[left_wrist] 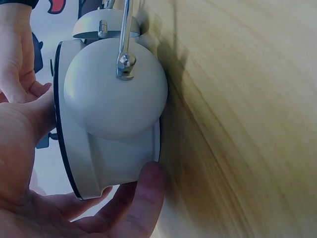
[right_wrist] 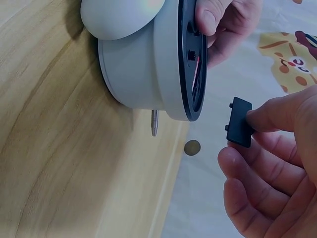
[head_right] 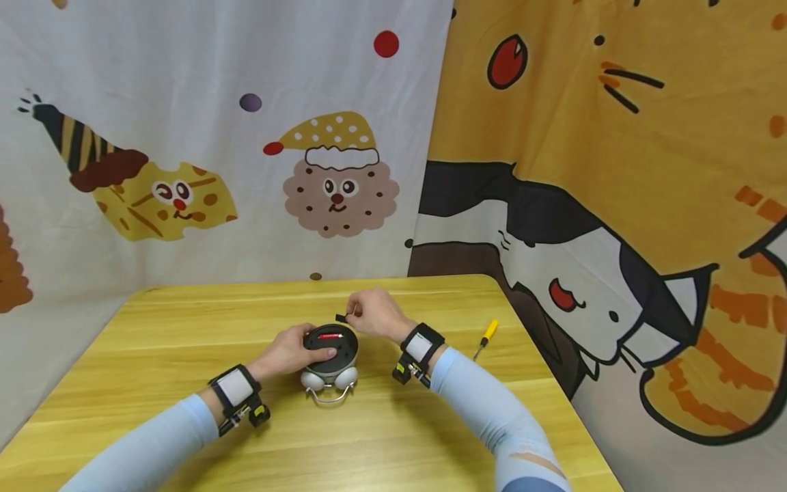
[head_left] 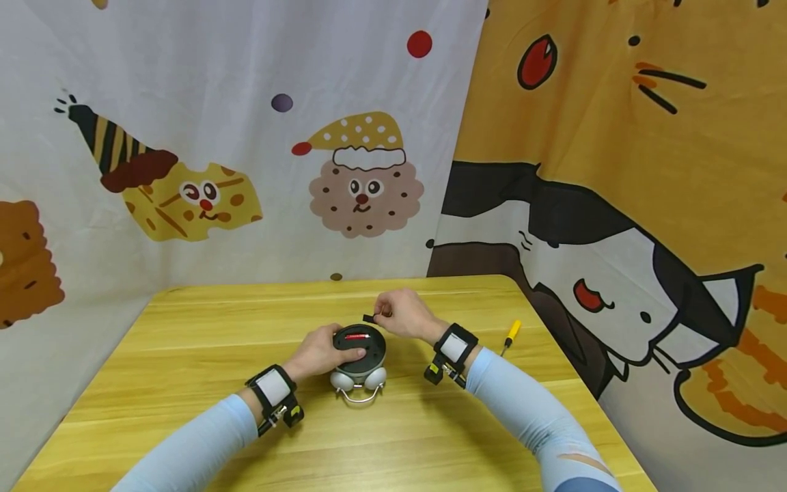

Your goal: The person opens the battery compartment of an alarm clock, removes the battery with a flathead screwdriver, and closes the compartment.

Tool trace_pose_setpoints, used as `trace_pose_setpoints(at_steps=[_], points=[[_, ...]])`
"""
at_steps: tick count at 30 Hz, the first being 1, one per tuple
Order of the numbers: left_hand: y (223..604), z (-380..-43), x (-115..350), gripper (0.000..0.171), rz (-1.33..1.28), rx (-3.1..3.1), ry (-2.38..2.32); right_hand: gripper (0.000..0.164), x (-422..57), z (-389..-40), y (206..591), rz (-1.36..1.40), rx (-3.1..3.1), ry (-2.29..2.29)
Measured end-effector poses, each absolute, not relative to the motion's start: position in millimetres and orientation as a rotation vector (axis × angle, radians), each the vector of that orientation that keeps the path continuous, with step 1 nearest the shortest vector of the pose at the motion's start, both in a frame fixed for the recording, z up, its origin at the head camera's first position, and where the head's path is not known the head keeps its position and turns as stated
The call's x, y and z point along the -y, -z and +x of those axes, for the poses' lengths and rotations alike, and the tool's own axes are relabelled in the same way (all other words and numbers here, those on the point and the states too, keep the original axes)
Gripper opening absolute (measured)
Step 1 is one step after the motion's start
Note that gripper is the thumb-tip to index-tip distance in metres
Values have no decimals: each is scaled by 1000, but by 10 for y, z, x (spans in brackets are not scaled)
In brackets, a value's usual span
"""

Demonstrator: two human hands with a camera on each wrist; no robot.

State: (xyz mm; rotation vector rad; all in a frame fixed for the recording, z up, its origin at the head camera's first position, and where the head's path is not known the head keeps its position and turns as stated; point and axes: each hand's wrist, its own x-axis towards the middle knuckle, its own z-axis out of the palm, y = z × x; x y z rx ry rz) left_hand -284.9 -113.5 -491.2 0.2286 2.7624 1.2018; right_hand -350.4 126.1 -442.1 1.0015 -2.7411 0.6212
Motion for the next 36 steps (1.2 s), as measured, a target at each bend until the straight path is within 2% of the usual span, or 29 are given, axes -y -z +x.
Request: trace_pose_setpoints(at_steps=[16, 36], points=[[4923, -2853, 1137, 74, 235, -2763, -1210, 10, -1371, -3523, 4445, 863, 2797, -766], [4924, -2841, 1135, 81, 209, -2779, -1187, 9, -1587, -3585, 4519, 725, 2797, -775]])
